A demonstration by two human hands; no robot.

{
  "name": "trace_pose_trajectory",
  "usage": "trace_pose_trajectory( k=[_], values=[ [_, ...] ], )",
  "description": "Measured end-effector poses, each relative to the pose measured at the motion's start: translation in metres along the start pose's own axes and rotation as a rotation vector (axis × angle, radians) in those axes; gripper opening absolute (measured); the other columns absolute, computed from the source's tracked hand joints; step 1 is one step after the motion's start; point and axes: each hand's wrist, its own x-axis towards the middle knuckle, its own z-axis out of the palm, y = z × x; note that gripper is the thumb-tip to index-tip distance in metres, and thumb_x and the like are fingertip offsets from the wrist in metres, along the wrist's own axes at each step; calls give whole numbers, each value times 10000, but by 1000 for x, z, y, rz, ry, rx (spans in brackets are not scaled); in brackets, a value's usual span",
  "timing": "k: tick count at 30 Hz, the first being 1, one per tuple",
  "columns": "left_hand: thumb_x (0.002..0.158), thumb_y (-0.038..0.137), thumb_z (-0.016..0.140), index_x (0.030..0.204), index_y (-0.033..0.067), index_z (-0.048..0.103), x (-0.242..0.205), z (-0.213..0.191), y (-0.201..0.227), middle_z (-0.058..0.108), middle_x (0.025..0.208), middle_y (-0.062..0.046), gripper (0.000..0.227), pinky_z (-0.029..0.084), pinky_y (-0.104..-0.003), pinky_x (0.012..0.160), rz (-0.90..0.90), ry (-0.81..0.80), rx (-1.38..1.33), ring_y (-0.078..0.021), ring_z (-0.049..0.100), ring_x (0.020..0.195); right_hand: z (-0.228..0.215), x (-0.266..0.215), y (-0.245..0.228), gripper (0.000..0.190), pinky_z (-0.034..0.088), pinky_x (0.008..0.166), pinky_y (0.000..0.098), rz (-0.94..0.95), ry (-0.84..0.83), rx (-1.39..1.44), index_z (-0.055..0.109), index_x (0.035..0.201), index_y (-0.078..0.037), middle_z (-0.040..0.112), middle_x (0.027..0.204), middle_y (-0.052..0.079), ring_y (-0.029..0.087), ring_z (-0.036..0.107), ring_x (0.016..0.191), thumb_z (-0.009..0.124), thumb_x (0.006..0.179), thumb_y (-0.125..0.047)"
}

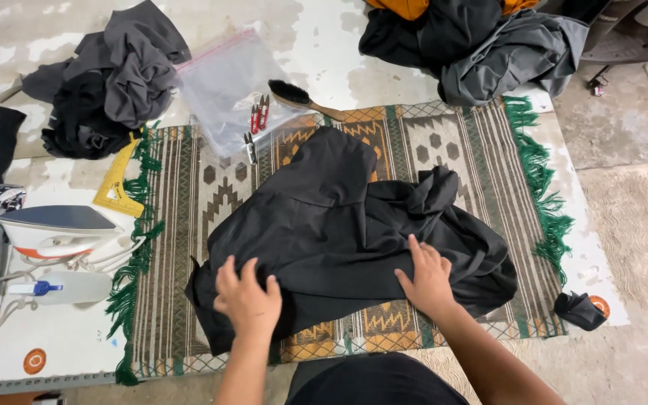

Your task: Trimming loose threads from a black garment using small snips while sitting on a rug.

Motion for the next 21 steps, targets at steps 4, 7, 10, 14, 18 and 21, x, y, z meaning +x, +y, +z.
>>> trace_pose_trajectory(
  k=[4,7,10,14,18,21],
  values=[
    [840,274,759,1308,169,652,0,7,56,381,1599,-165,492,404,-649,1011,247,-78,-2,-411,348,1483,37,-7,-6,514,424,901,388,-222,127,-188,570,1415,-318,701,825,-53,175,698,877,603,916,-441],
    [967,353,655,1482,249,469,4,20,69,78,1716,-107,557,285,-682,1117,306,-426,82,-365,70,1578,15,-31,-27,231,519,712,494,-387,-199,188,653,1090,-59,718,847,157,384,687,788,534,908,-141],
    [956,344,650,1576,263,313,23,39,59,137,1699,-169,711,366,-571,1038,231,-270,63,-364,204,1539,10,-43,-23,582,486,875,455,-331,-711,28,411,1561,-165,640,1049,126,345,617,1000,483,1025,-382],
    [954,366,656,1623,212,203,61,27,55,279,1633,-101,822,326,-595,1077,173,-256,139,-310,205,1554,-11,-31,-21,576,477,1029,366,-77,-936,152,469,1518,-197,675,1265,48,239,642,1193,479,1037,-514],
    [1046,338,532,1359,186,639,85,47,34,685,1252,-32,364,410,-486,1017,214,-415,191,-295,657,1115,5,3,-11,250,545,735,351,-6,-320,314,771,999,-197,788,912,-16,206,730,802,568,988,-343],
    [975,240,601,1038,141,751,56,49,21,661,984,-52,191,459,-497,888,378,-277,-188,-324,636,981,1,28,-26,325,567,852,386,46,-9,402,704,1223,-130,673,1020,62,265,712,921,682,933,-274]
  ],
)
